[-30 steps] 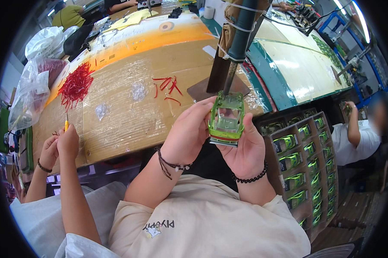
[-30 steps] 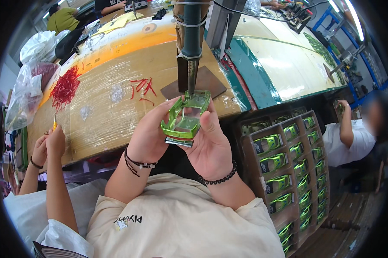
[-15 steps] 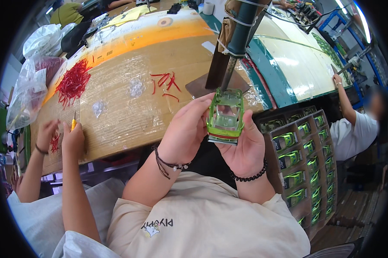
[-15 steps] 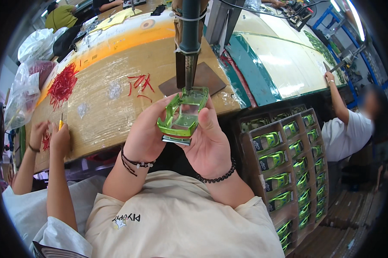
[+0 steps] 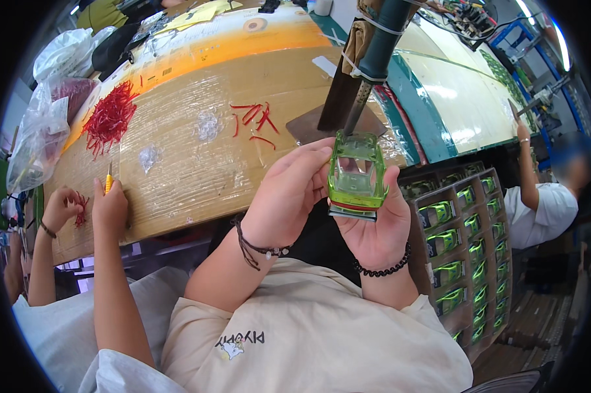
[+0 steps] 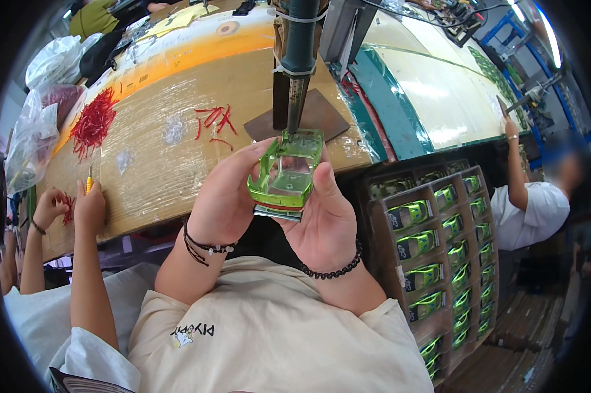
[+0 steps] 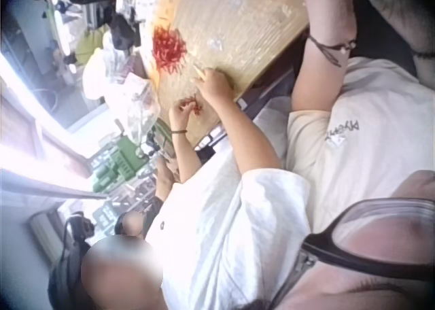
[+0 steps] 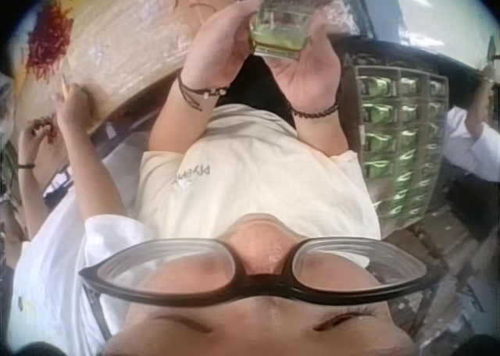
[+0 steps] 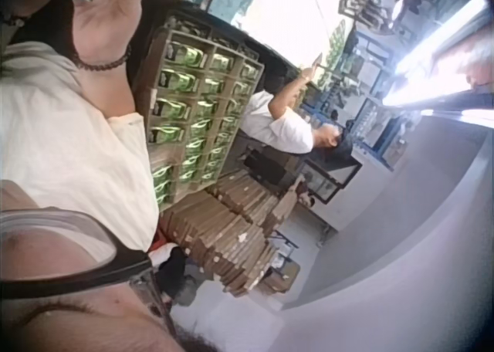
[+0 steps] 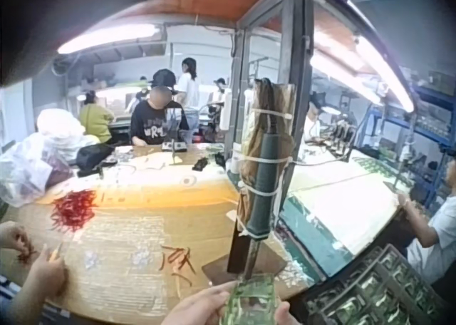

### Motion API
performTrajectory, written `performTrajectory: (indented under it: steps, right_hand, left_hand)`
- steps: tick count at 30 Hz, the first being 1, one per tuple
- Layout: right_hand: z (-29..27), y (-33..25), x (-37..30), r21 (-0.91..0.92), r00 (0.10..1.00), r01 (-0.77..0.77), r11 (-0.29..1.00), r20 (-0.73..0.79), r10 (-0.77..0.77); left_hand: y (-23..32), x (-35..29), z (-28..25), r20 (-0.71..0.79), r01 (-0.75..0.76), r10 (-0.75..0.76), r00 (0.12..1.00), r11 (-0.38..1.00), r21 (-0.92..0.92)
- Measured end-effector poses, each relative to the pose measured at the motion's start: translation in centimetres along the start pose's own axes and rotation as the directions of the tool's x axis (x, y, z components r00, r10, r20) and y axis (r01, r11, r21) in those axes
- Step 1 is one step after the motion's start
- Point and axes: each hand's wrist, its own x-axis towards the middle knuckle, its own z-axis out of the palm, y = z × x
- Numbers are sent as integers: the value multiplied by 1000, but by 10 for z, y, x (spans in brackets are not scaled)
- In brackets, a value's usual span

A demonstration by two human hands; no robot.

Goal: Assembling and applying stickers to green toy car shells on a production line.

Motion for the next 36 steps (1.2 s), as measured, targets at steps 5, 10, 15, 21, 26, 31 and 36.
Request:
performTrajectory:
  steps: [5,10,15,21,26,31,36]
  right_hand:
    - [-8,-3,0,-30,1000,-3,1000,16,4]
    - [-6,2,1,-85,997,19,996,-78,-26]
    - [-16,7,6,-34,999,-18,999,-34,17]
    - [-29,11,11,-3,994,-89,996,65,89]
    - [-35,14,14,4,997,-66,998,48,66]
    - [-29,13,14,-36,996,-88,996,30,89]
    - [-33,17,14,35,998,-56,998,14,56]
  left_hand:
    - [0,1,-2,8,-9,9,1000,1000,27]
    - [-3,2,-8,-11,17,-17,1000,1000,6]
    - [-3,-2,-8,-64,11,-12,998,1000,-14]
    - [-2,-4,-14,-67,-65,64,996,998,-18]
    - [3,-10,-1,-201,-91,92,975,996,12]
    - [4,-13,1,-200,-102,102,974,995,11]
    - [4,-13,-3,-181,-112,111,977,994,1]
